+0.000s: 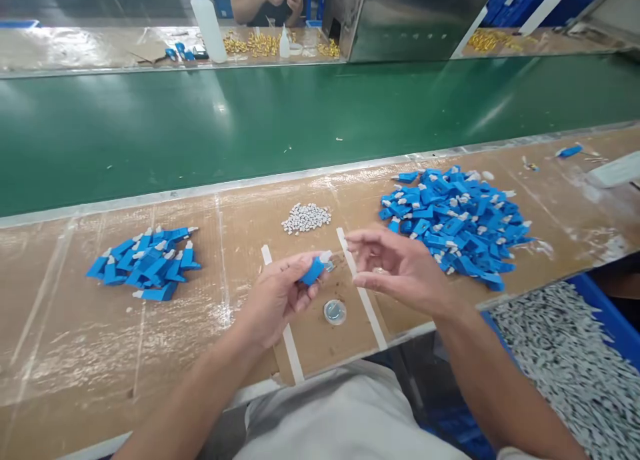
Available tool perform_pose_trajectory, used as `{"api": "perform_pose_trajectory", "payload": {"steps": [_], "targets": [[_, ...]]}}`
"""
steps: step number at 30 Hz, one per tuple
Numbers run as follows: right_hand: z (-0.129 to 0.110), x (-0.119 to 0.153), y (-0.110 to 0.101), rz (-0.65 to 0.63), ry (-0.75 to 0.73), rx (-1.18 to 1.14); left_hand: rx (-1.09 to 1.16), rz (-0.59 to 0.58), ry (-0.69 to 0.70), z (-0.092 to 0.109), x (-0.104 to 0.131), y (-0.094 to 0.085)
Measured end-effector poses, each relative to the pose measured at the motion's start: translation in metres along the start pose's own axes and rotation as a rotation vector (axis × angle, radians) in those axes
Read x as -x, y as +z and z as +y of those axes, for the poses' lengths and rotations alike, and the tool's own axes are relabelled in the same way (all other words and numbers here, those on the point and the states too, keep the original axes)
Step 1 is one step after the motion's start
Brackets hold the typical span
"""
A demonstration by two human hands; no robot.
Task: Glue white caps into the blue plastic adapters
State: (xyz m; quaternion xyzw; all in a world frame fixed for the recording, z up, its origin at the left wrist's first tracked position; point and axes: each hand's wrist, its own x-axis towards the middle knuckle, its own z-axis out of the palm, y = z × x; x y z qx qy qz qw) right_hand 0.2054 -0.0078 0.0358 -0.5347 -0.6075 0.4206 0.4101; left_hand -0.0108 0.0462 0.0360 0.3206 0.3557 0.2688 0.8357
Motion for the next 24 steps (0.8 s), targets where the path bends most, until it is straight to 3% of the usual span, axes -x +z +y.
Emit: {"api": "perform_pose_trajectory", "payload": {"steps": [3, 6, 8, 10, 14, 18, 24], "targets": [[0.029, 0.026, 0.011, 0.103, 0.102, 0.104, 0.132, 0.106, 0.008, -0.008, 0.010, -0.017], [0.048, 0.032, 0.021, 0.213, 0.107, 0.161, 0.244, 0.201, -0.015, -0.019, 0.017, -0.030], [0.051, 0.028, 0.021, 0.158, 0.082, 0.230, 0.287, 0.211, 0.001, -0.026, 0.023, -0.038], [0.049, 0.022, 0.015, 0.021, 0.090, 0.280, 0.318, 0.183, 0.044, -0.034, 0.029, -0.046], [0.048, 0.025, 0.012, -0.150, 0.197, 0.100, 0.324, 0.139, 0.101, -0.045, 0.038, -0.057], [0.053, 0.035, 0.026, -0.120, 0.196, -0.041, 0.316, 0.102, 0.018, -0.050, 0.039, -0.057], [0.043, 0.034, 0.034, -0.102, 0.067, 0.129, 0.315, 0.104, -0.016, -0.050, 0.034, -0.056]]}}
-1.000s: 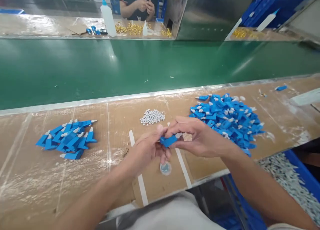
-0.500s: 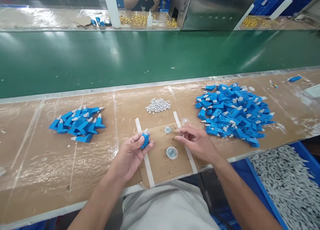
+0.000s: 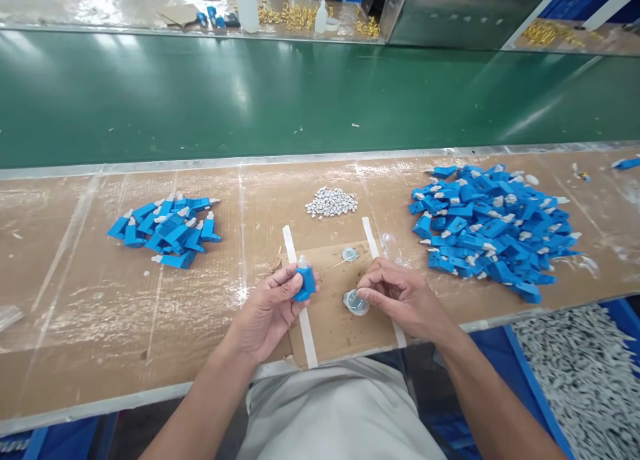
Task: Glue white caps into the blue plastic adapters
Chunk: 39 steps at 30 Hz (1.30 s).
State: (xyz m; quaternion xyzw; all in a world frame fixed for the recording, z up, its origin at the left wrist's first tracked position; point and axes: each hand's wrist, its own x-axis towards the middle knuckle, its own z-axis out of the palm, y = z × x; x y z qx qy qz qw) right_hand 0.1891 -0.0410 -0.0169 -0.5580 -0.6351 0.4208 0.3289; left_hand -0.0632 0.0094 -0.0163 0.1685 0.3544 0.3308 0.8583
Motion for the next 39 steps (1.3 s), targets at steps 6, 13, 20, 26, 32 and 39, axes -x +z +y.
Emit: {"api": "perform_pose_trajectory", "payload": {"steps": [6, 13, 20, 26, 32, 39], "targets": [[-0.015, 0.010, -0.001, -0.053, -0.138, 0.205, -0.023, -0.015, -0.001, 0.000, -0.003, 0.007], [-0.014, 0.017, -0.003, 0.043, -0.079, 0.139, -0.035, -0.037, -0.026, -0.010, -0.007, 0.022], [-0.022, 0.010, -0.004, 0.366, -0.084, -0.216, -0.012, -0.099, -0.124, -0.019, -0.013, 0.036], [-0.046, 0.000, 0.005, 0.516, -0.299, -0.138, -0.008, -0.162, -0.154, -0.018, -0.014, 0.046], [-0.046, -0.004, 0.012, 0.516, -0.341, -0.022, -0.010, -0.189, -0.153, -0.019, -0.014, 0.046], [-0.044, -0.006, 0.017, 0.496, -0.314, -0.040, 0.001, -0.188, -0.151, -0.019, -0.014, 0.045]]}}
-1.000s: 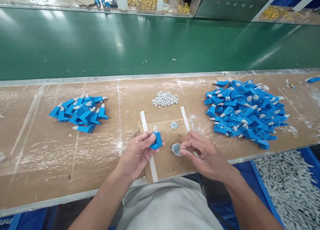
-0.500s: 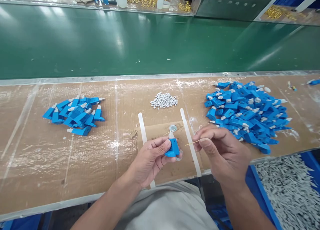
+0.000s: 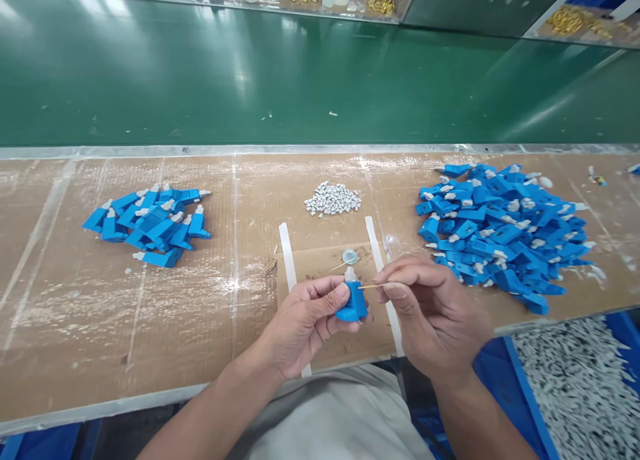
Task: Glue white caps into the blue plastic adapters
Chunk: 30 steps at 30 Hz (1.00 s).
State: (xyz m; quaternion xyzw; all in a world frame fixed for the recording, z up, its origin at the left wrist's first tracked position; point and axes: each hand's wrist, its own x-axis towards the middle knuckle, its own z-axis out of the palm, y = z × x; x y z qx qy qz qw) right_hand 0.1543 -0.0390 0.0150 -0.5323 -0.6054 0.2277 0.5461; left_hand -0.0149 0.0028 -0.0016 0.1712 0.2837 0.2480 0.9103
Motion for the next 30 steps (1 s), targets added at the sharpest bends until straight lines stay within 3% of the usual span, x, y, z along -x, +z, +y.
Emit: {"api": "perform_pose_trajectory", "payload": {"steps": [13, 18, 22, 24, 28, 30], "targets": [[0.001, 0.003, 0.000, -0.087, -0.076, 0.110, 0.005, -0.030, 0.007, -0.003, 0.001, -0.005], [-0.002, 0.004, 0.001, -0.048, -0.068, 0.069, 0.007, -0.022, 0.012, -0.002, 0.001, -0.004], [0.002, 0.008, -0.010, 0.043, 0.045, 0.056, 0.031, 0.038, 0.004, 0.000, 0.005, -0.010], [0.008, 0.016, -0.017, -0.006, 0.069, 0.131, 0.037, 0.068, 0.013, 0.001, 0.008, -0.016], [0.022, 0.033, -0.026, -0.228, 0.200, 0.162, 0.041, 0.078, 0.057, 0.003, 0.010, -0.024], [0.026, 0.029, -0.028, -0.226, 0.256, 0.182, 0.040, 0.082, 0.069, 0.004, 0.010, -0.026]]}}
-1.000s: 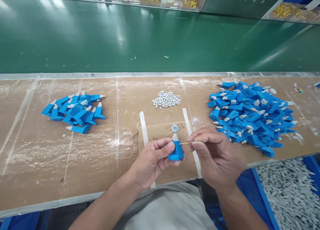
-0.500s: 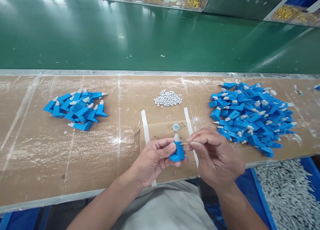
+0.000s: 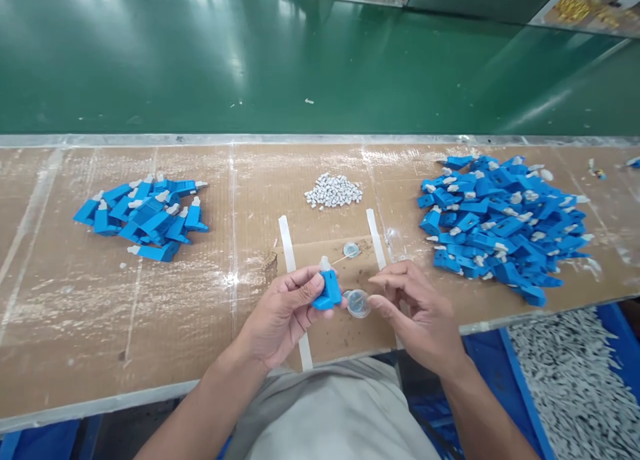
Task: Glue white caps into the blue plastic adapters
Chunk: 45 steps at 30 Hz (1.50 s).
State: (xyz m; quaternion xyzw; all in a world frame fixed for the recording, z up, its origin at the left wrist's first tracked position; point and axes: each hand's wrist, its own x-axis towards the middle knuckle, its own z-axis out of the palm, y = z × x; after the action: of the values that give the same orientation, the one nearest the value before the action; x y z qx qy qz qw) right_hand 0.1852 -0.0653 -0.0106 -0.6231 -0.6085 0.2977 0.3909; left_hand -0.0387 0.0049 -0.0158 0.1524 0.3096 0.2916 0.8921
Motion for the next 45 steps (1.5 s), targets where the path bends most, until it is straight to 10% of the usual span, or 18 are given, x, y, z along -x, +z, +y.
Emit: {"api": "perform_pose_trajectory", "payload": {"steps": [10, 21, 31, 45], "targets": [[0.006, -0.136, 0.034, -0.211, -0.394, 0.378, -0.009, 0.075, 0.037, 0.010, 0.000, -0.001], [0.010, -0.163, 0.051, -0.374, -0.513, 0.634, 0.047, 0.087, 0.024, 0.012, 0.003, -0.004], [-0.022, -0.079, 0.019, -0.201, 0.143, -0.336, -0.002, 0.041, 0.085, 0.009, 0.000, 0.002], [-0.028, -0.030, 0.021, -0.128, 0.333, -0.664, -0.337, -0.009, 0.319, -0.005, -0.004, 0.028]]}}
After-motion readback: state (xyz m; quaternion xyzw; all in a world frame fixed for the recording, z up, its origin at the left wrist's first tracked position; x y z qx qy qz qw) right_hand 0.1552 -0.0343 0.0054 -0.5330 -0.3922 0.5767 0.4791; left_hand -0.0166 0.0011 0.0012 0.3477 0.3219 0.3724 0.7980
